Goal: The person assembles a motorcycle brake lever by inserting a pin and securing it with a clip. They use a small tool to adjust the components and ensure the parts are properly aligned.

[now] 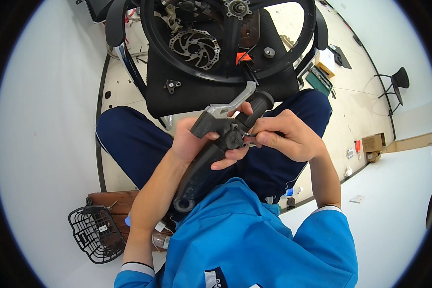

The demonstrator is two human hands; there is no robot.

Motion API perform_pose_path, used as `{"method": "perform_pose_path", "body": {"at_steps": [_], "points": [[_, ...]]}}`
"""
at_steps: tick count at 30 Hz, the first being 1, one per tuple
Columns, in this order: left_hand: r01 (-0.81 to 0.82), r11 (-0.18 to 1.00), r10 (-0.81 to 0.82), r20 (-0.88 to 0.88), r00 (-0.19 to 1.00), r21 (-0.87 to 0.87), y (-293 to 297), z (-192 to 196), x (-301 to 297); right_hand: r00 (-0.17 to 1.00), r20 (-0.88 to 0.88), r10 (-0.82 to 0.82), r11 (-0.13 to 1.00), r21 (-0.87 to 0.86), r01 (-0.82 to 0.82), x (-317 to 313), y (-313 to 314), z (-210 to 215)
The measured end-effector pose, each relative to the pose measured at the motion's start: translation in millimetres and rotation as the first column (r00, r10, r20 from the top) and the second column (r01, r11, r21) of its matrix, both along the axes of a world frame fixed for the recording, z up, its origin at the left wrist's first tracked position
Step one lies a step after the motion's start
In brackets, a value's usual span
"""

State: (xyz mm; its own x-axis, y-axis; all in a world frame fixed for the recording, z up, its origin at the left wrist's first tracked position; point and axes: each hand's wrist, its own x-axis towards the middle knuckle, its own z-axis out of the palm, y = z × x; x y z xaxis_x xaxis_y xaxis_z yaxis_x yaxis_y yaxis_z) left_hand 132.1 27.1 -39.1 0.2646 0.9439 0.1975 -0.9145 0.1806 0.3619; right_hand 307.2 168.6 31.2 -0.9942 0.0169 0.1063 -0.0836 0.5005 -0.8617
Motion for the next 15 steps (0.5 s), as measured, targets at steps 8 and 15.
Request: {"method": "perform_pose_path", "body": {"at_steps": [8,15], "points": [[0.09,0.993,-0.087,0.028,0.996,-0.083,-5,-6,-1,0.983,0.123,0.136,0.989,0.039,-0.142,-4,24,3],[0.057,0.974,-0.092,-0.154,0.984,-0.217,-8,-2,5,0.977,0.211,0.015,0.995,0.097,-0.036,-13,52,36]]}}
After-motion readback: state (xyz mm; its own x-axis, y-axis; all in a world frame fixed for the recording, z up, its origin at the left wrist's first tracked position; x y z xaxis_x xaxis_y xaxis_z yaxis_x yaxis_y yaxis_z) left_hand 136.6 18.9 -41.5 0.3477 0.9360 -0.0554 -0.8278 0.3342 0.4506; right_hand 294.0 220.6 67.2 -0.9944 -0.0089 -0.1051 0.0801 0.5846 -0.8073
